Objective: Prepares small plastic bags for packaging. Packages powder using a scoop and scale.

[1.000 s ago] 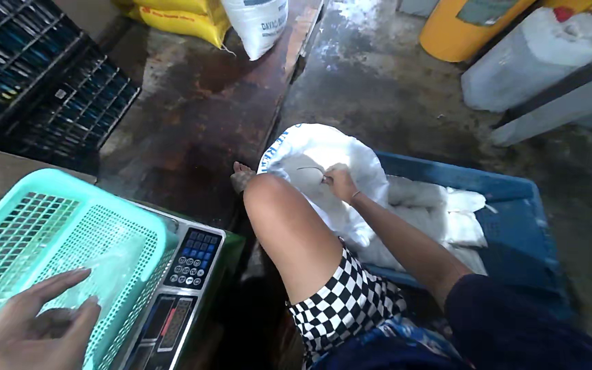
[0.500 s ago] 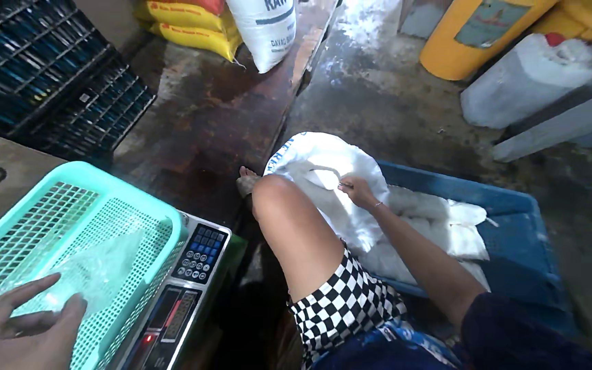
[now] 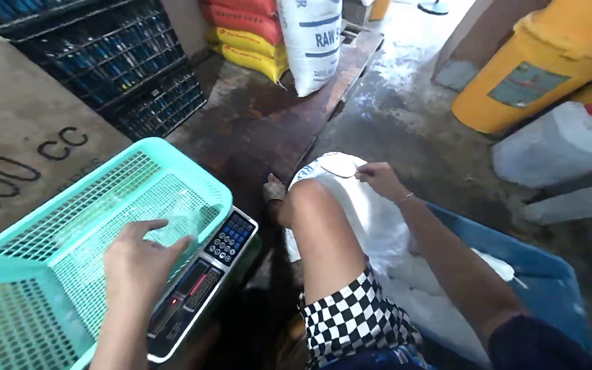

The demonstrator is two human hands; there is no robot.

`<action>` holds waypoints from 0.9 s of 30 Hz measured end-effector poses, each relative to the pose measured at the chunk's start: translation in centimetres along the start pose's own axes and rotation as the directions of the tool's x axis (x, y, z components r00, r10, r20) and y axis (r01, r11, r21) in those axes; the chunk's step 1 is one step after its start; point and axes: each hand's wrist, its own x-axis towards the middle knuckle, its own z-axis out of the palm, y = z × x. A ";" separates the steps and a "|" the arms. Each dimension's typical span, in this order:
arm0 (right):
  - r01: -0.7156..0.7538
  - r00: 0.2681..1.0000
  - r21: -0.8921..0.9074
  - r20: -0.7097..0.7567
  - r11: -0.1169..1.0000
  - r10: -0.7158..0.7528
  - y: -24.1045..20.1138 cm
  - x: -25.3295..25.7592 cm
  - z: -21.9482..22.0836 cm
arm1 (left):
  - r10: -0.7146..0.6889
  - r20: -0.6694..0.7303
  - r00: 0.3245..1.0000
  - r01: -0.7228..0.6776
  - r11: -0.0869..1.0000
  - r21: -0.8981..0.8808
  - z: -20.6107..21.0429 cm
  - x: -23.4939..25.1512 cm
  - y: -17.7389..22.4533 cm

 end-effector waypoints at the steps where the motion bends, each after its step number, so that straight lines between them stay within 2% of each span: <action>1: 0.012 1.000 0.022 0.015 1.000 -0.012 -1.5 0.7 -0.3 | -0.007 -0.006 1.000 0.007 1.000 -0.010 0.0 0.0 0.0; 4: 0.033 0.998 0.070 0.052 0.997 -0.037 -6.5 2.5 -0.4 | -0.007 -0.040 0.999 0.006 1.000 -0.031 0.1 0.1 -0.3; 9: 0.199 0.968 0.124 0.133 0.972 -0.215 -15.7 3.7 0.7 | -0.065 -0.048 0.997 0.060 0.994 -0.096 -0.5 0.2 -0.2; 14: 0.356 0.850 0.228 0.324 0.906 -0.415 -22.8 3.5 3.5 | -0.053 -0.049 0.997 0.048 0.993 -0.108 -1.1 -0.2 0.1; 17: 0.419 0.765 0.245 0.424 0.874 -0.485 -25.6 2.9 5.7 | -0.007 -0.047 0.999 0.003 0.996 -0.088 -1.4 -0.4 0.1; 21: 0.481 0.698 0.238 0.479 0.844 -0.533 -27.1 1.9 8.1 | 0.062 -0.089 0.994 -0.072 0.991 -0.109 -1.5 -0.7 0.2; 27: 0.544 0.700 0.084 0.503 0.835 -0.507 -29.0 1.3 8.9 | 0.038 -0.022 0.999 -0.040 0.994 -0.105 -1.4 -0.8 1.0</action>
